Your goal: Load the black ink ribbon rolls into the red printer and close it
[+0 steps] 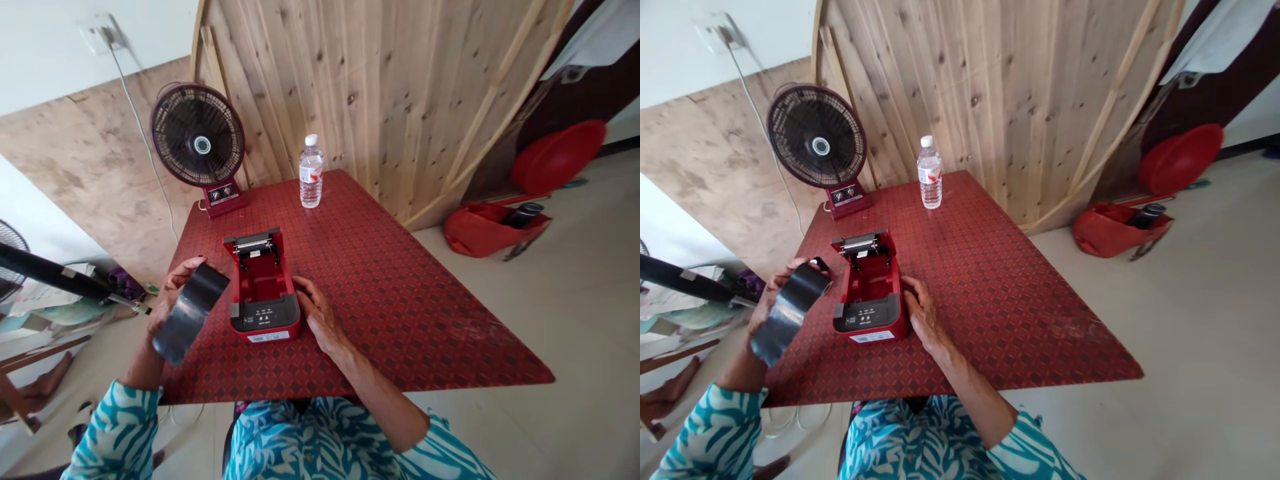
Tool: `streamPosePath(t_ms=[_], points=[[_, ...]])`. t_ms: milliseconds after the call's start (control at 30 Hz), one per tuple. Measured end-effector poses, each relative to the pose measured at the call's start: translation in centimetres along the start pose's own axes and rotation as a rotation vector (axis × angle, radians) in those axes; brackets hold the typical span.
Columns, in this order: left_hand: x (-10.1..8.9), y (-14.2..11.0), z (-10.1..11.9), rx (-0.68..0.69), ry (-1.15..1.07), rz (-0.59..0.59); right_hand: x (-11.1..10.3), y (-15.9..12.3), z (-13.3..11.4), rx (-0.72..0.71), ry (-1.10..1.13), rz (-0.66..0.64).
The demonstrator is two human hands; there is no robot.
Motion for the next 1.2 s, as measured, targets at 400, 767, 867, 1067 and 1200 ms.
streamPosePath(t_ms=[400,767,867,1067,1200], points=[[6.6,-2.3,5.1,0.132,-0.101,-0.213,0.2,0.0,0.0,-0.018,-0.013,-0.001],[13.7,-0.1,6.4,0.457,1.021,-0.111,0.3,0.0,0.0,0.026,0.018,-0.001],[14.7,0.2,6.3,0.360,1.297,-0.141,0.5,-0.1,0.2,0.031,0.060,-0.006],[14.7,-1.1,7.1,0.291,1.456,-0.153,0.5,-0.1,0.2,0.022,0.066,-0.015],[15.0,-1.6,6.8,0.303,1.482,-0.180,0.3,-0.1,0.2,0.026,0.047,-0.010]])
Point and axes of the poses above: each hand's wrist, its own y-axis towards the middle knuckle, its own x-axis out of the palm, z = x × y, the point moved 9 cm from there along y, towards the middle knuckle, and after that the axes turned 12 degrees about -x, right-handed, at the moved point
